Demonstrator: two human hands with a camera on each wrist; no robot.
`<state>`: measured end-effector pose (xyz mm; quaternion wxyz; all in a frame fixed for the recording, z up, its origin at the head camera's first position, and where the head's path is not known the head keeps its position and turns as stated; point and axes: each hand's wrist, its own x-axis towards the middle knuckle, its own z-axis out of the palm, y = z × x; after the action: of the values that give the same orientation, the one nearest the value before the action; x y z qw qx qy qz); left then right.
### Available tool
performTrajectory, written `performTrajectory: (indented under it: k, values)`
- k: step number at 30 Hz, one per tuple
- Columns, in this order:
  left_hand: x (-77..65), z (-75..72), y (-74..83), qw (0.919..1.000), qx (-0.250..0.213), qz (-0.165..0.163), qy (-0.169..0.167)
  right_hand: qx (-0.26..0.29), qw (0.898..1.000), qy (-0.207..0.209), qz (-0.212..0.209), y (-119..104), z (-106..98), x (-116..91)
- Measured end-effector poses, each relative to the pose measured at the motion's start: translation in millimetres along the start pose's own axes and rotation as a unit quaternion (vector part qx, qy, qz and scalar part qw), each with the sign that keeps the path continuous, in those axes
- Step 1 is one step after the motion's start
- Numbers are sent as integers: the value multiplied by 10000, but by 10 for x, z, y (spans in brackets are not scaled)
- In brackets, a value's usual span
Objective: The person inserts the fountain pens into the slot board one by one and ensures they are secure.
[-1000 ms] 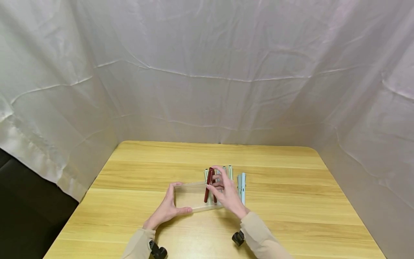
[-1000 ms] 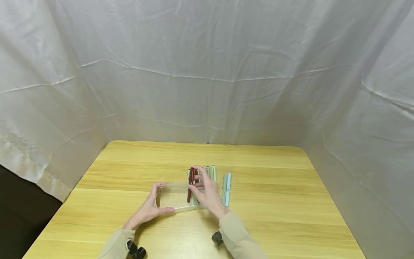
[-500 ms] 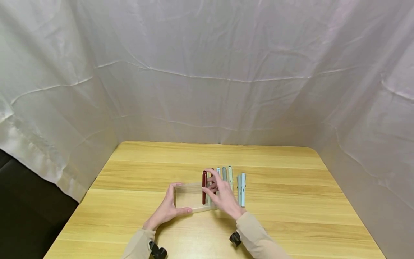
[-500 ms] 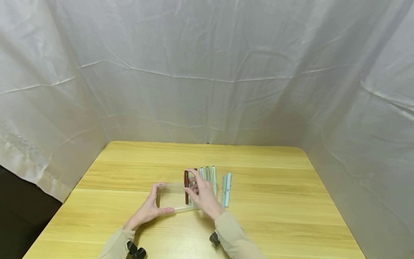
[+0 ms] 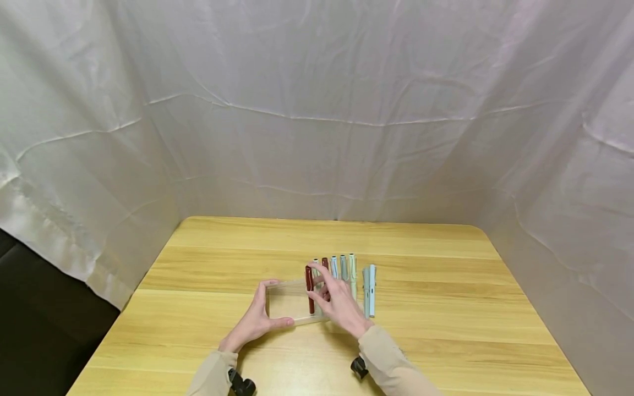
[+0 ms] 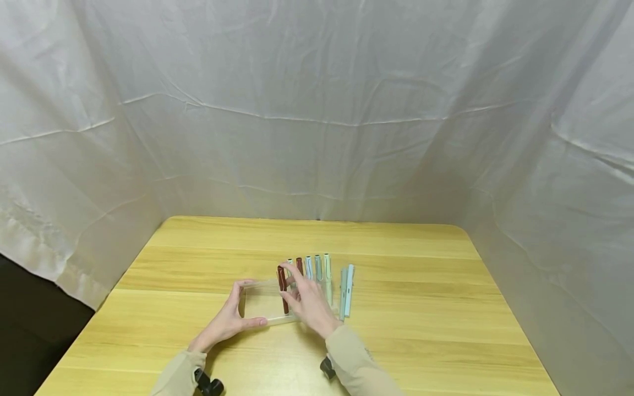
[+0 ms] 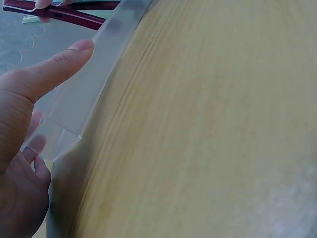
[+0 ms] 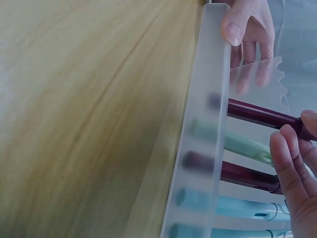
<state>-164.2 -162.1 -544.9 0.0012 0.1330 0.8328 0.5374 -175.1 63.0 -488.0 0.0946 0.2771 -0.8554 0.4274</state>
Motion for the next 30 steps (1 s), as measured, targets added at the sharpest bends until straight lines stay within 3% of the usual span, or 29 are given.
performTrajectory:
  k: [12, 25, 30]
  values:
    - [-6, -10, 41, 10000, 36, 12, -12, -327, 9994, -93, -66, -2, 49, -18]
    - [-4, -12, -8, 9998, 91, 145, 30, -997, 9920, 494, -601, -28, 80, 66]
    - [-10, -15, 17, 9995, 190, 235, -15, -1164, 9908, 406, -551, -45, 75, 108]
